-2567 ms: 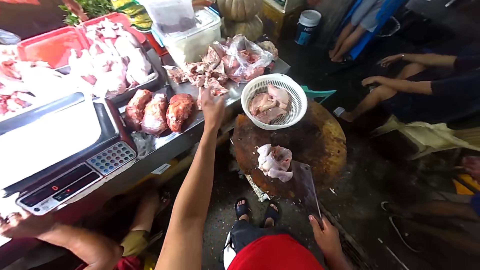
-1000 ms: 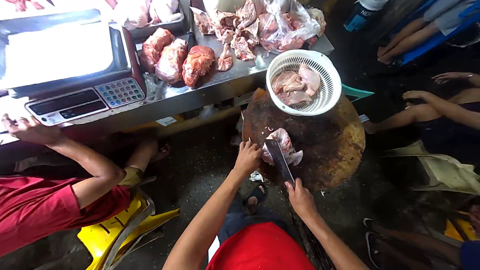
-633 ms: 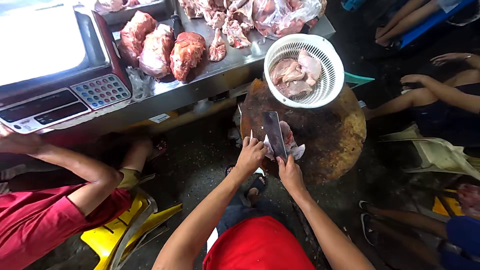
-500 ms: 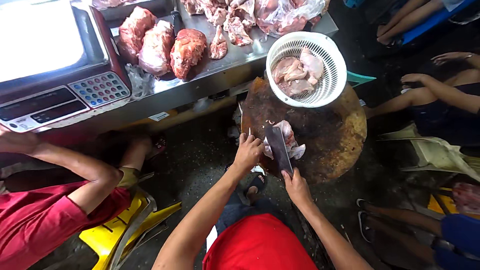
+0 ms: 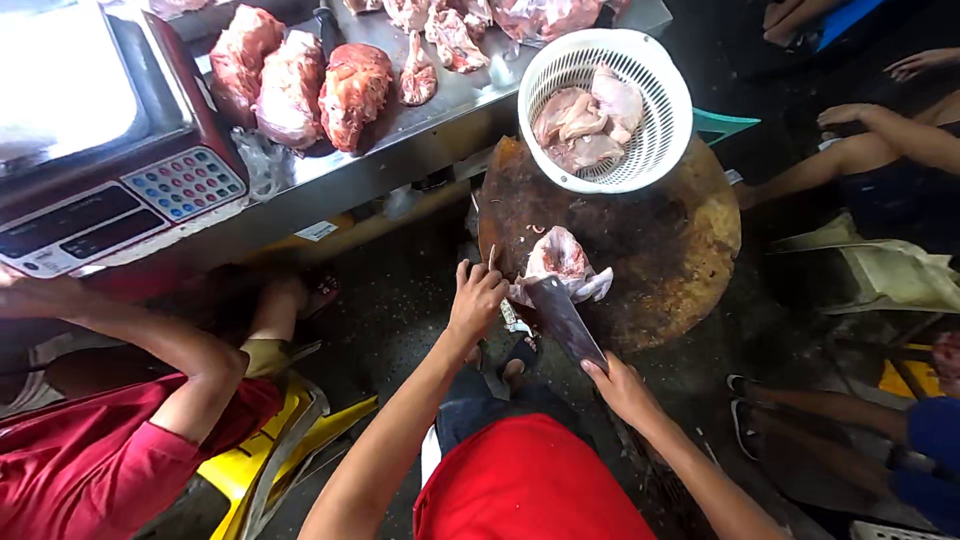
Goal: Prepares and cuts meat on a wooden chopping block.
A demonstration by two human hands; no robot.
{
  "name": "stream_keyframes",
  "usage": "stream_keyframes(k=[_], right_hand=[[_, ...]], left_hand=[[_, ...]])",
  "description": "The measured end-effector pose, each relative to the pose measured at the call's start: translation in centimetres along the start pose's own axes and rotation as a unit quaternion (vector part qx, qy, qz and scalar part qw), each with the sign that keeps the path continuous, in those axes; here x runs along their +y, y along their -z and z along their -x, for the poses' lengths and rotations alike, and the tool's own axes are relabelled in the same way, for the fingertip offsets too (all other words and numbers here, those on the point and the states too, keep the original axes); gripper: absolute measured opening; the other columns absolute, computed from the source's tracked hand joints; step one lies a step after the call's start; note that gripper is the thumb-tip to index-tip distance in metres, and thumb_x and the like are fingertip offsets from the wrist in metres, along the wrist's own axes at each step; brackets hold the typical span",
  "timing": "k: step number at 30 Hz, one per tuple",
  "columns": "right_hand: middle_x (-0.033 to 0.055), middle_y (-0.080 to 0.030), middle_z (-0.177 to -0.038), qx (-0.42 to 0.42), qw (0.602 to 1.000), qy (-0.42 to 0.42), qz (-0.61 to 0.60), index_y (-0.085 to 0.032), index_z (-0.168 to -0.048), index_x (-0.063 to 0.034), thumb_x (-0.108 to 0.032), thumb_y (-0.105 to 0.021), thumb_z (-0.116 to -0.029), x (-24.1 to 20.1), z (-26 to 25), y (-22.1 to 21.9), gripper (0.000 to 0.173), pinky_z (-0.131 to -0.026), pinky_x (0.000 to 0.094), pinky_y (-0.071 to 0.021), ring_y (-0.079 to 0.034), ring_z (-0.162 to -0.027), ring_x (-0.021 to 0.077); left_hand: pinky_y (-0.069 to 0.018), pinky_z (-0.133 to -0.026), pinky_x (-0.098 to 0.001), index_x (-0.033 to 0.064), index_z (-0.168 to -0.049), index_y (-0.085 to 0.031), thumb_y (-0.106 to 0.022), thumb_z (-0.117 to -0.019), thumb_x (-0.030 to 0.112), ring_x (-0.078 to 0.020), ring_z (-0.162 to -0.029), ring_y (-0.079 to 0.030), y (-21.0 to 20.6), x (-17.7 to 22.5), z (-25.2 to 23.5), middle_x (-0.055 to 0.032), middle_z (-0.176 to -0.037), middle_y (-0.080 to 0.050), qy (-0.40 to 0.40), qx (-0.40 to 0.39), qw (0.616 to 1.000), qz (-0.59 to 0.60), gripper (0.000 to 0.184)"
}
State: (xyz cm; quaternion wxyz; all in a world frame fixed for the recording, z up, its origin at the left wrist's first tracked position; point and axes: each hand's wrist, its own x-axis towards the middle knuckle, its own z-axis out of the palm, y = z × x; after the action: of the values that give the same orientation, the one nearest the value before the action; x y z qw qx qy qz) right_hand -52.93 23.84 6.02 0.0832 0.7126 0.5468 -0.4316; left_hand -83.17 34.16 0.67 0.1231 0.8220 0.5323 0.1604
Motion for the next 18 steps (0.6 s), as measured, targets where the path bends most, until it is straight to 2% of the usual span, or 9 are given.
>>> stream_keyframes(k=[3, 5, 8, 10, 11, 12, 14, 16, 18], right_hand=[[0.0183, -0.071, -0.092, 0.035, 0.999, 0.007, 0.004, -0.060, -0.129, -0.0040, -0.047, -0.049, -0.1068, -0.6, 2.0, 0.8, 0.049, -0.082, 0.0581, -0.0562, -0.072, -0.088, 0.0357], [0.0169, -0.069, -0.081, 0.136, 0.989, 0.054, -0.025, -0.061, -0.124, -0.0001, -0.042, -0.049, -0.1072, -3.7, 2.8, 1.3, 0.047, -0.071, 0.0551, -0.0574, -0.071, -0.075, 0.0336], [0.0079, -0.065, -0.070, 0.321, 0.915, 0.208, -0.125, -0.062, -0.113, 0.0068, -0.033, -0.053, -0.1065, -8.8, 2.3, 1.4, 0.042, -0.057, 0.0374, -0.0592, -0.065, -0.058, 0.0163], [0.0048, -0.064, -0.070, 0.359, 0.881, 0.264, -0.161, -0.060, -0.110, 0.0065, -0.029, -0.054, -0.1070, -10.4, 1.5, 0.5, 0.036, -0.056, 0.0312, -0.0594, -0.064, -0.057, 0.0103], [0.0067, -0.065, -0.071, 0.354, 0.892, 0.252, -0.126, -0.061, -0.107, 0.0063, -0.028, -0.055, -0.1059, -10.2, 1.0, -0.2, 0.035, -0.058, 0.0326, -0.0597, -0.065, -0.058, 0.0130], [0.0114, -0.067, -0.072, 0.311, 0.926, 0.204, -0.058, -0.063, -0.108, 0.0067, -0.030, -0.055, -0.1056, -9.7, 0.6, -0.8, 0.038, -0.060, 0.0395, -0.0602, -0.069, -0.061, 0.0215], [0.0206, -0.072, -0.094, 0.102, 0.991, 0.043, 0.069, -0.057, -0.127, 0.0008, -0.038, -0.046, -0.1093, -9.0, -0.3, -0.5, 0.044, -0.080, 0.0553, -0.0588, -0.074, -0.089, 0.0381], [0.0210, -0.072, -0.106, 0.002, 0.994, -0.026, 0.108, -0.053, -0.135, -0.0037, -0.039, -0.044, -0.1097, -9.1, -0.4, 0.7, 0.044, -0.087, 0.0573, -0.0565, -0.071, -0.102, 0.0397], [0.0215, -0.072, -0.106, -0.011, 0.994, -0.035, 0.105, -0.053, -0.135, -0.0038, -0.038, -0.046, -0.1092, -8.7, 0.7, 1.2, 0.044, -0.087, 0.0577, -0.0567, -0.071, -0.103, 0.0400]], left_hand=[[-0.0324, -0.113, -0.0653, 0.0174, -0.102, -0.074, -0.057, -0.1000, 0.009, -0.0298, -0.120, -0.062, -0.9, -0.4, 1.8, -0.0051, -0.114, -0.071, 0.026, 0.014, 1.000, 0.010, 0.019], [-0.0340, -0.112, -0.0658, 0.0169, -0.105, -0.076, -0.058, -0.0997, 0.010, -0.0329, -0.118, -0.063, -1.6, -0.2, 2.4, -0.0088, -0.118, -0.071, 0.039, 0.023, 0.999, 0.030, 0.020], [-0.0359, -0.110, -0.0651, 0.0188, -0.106, -0.076, -0.057, -0.0996, 0.011, -0.0325, -0.116, -0.064, -2.4, -0.2, 2.6, -0.0088, -0.118, -0.071, 0.060, 0.043, 0.997, 0.026, 0.021], [-0.0368, -0.110, -0.0644, 0.0193, -0.104, -0.076, -0.057, -0.0991, 0.010, -0.0314, -0.115, -0.065, -2.6, -0.2, 2.5, -0.0081, -0.117, -0.071, 0.076, 0.053, 0.995, 0.021, 0.022], [-0.0372, -0.110, -0.0639, 0.0191, -0.104, -0.076, -0.057, -0.0990, 0.010, -0.0314, -0.114, -0.065, -2.7, -0.3, 2.5, -0.0082, -0.116, -0.072, 0.082, 0.057, 0.995, 0.022, 0.022], [-0.0380, -0.109, -0.0635, 0.0186, -0.103, -0.076, -0.057, -0.0989, 0.011, -0.0319, -0.114, -0.065, -2.6, -0.4, 2.3, -0.0086, -0.115, -0.072, 0.086, 0.060, 0.994, 0.023, 0.021], [-0.0414, -0.106, -0.0622, 0.0167, -0.102, -0.077, -0.059, -0.0984, 0.012, -0.0339, -0.111, -0.067, -2.4, -0.6, 2.1, -0.0110, -0.115, -0.073, 0.096, 0.066, 0.993, 0.033, 0.019], [-0.0484, -0.099, -0.0567, 0.0148, -0.104, -0.077, -0.058, -0.0981, 0.011, -0.0348, -0.109, -0.067, -1.9, -1.2, 2.0, -0.0132, -0.117, -0.072, 0.117, 0.077, 0.989, 0.047, 0.020], [-0.0555, -0.092, -0.0520, 0.0107, -0.107, -0.077, -0.056, -0.0986, 0.009, -0.0359, -0.109, -0.068, 0.1, -2.3, 2.0, -0.0170, -0.121, -0.070, 0.149, 0.085, 0.983, 0.071, 0.023]])
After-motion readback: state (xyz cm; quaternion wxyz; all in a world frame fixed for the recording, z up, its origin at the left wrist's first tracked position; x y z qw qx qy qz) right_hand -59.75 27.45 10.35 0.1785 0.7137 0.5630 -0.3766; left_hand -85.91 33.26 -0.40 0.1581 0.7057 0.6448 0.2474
